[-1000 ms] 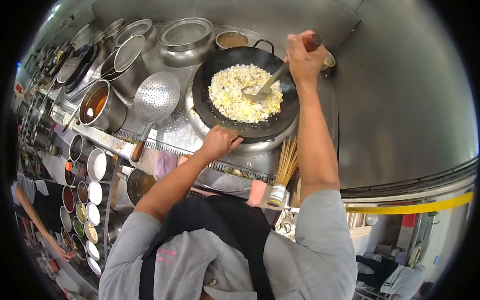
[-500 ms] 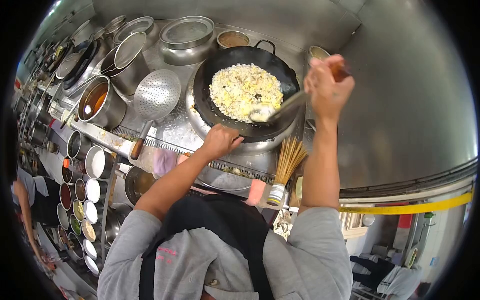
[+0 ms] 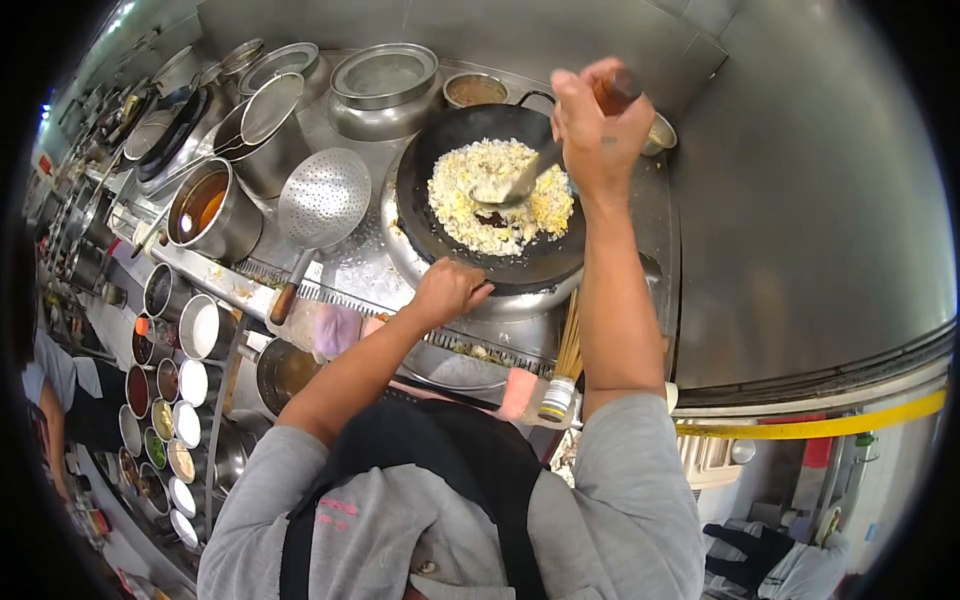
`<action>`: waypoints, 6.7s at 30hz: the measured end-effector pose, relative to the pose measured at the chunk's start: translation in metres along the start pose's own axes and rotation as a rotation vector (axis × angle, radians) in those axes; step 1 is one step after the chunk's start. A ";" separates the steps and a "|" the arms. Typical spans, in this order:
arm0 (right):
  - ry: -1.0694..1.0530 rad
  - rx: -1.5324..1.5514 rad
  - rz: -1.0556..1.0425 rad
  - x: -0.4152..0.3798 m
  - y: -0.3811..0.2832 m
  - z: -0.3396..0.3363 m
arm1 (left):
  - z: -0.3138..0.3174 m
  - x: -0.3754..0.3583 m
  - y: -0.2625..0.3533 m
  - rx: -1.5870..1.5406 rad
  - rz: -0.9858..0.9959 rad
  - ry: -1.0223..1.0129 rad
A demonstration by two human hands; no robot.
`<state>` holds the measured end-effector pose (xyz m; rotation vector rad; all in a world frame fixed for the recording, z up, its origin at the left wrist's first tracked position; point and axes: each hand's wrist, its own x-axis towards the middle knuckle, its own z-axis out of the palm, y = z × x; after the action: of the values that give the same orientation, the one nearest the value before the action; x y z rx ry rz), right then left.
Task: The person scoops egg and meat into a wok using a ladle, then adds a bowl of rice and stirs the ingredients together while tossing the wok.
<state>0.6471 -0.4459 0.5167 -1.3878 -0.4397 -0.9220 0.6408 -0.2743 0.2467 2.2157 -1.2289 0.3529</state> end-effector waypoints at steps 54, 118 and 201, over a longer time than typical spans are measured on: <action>0.296 -0.313 -0.051 -0.005 -0.019 -0.020 | -0.058 -0.037 0.085 -0.018 0.003 -0.062; 0.162 0.103 0.057 -0.025 -0.094 -0.050 | -0.070 -0.067 0.149 0.107 -0.003 -0.021; 0.217 -0.030 -0.050 0.025 0.033 -0.032 | 0.005 0.005 0.022 0.010 -0.034 -0.047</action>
<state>0.6796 -0.4866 0.5083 -1.2917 -0.2980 -1.1104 0.6243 -0.2897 0.2529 2.2626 -1.2149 0.2951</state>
